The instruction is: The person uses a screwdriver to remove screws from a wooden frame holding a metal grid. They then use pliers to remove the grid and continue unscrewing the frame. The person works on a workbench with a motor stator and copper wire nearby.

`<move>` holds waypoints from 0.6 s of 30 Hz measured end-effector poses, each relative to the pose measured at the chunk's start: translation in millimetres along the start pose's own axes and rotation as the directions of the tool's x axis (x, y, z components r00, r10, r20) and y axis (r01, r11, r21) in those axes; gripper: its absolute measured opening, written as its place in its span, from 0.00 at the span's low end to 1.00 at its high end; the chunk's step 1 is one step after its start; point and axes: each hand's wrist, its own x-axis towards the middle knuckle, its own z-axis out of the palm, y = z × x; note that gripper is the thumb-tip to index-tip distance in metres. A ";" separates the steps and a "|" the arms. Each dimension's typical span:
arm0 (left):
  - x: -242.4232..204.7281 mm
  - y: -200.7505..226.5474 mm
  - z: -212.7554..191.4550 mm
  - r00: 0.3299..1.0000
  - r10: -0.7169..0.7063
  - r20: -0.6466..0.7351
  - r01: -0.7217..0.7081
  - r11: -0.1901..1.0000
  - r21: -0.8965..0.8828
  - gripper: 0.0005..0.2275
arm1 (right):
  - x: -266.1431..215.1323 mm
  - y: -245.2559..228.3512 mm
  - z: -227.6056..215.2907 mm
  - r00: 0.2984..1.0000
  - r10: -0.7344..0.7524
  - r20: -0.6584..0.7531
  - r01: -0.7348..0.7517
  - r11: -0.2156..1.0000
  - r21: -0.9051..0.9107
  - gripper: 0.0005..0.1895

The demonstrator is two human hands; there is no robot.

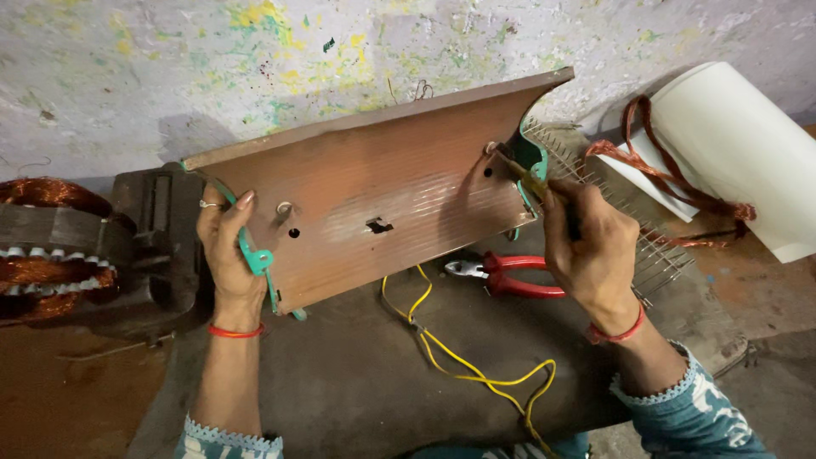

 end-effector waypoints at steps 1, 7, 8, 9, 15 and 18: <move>0.6 -1.0 -0.6 1.000 0.005 0.004 -0.005 1.000 0.002 0.12 | 0.5 0.7 0.6 1.000 -0.005 -0.007 0.005 1.000 0.011 0.04; 1.7 -5.3 -5.1 1.000 0.016 0.010 -0.016 0.999 0.028 0.14 | 3.2 3.2 2.2 0.999 0.040 -0.028 -0.040 0.999 0.003 0.05; 2.1 -3.5 -2.8 1.000 0.011 0.008 -0.011 0.999 0.030 0.14 | 3.1 3.0 2.6 0.998 0.052 -0.033 -0.052 0.999 0.003 0.05; 0.6 -0.6 0.7 0.998 0.063 0.027 -0.066 0.993 0.093 0.14 | 1.9 2.7 2.9 0.997 0.065 -0.036 -0.065 0.998 0.005 0.05; -7.0 38.8 37.9 0.930 0.364 0.055 -0.353 0.842 0.408 0.23 | -0.1 4.1 4.0 0.994 0.100 -0.039 -0.098 0.994 0.041 0.05; -4.3 59.3 48.4 0.867 0.454 0.206 -0.473 0.621 0.625 0.24 | -1.7 5.6 3.9 0.998 0.060 -0.038 -0.058 0.997 0.047 0.05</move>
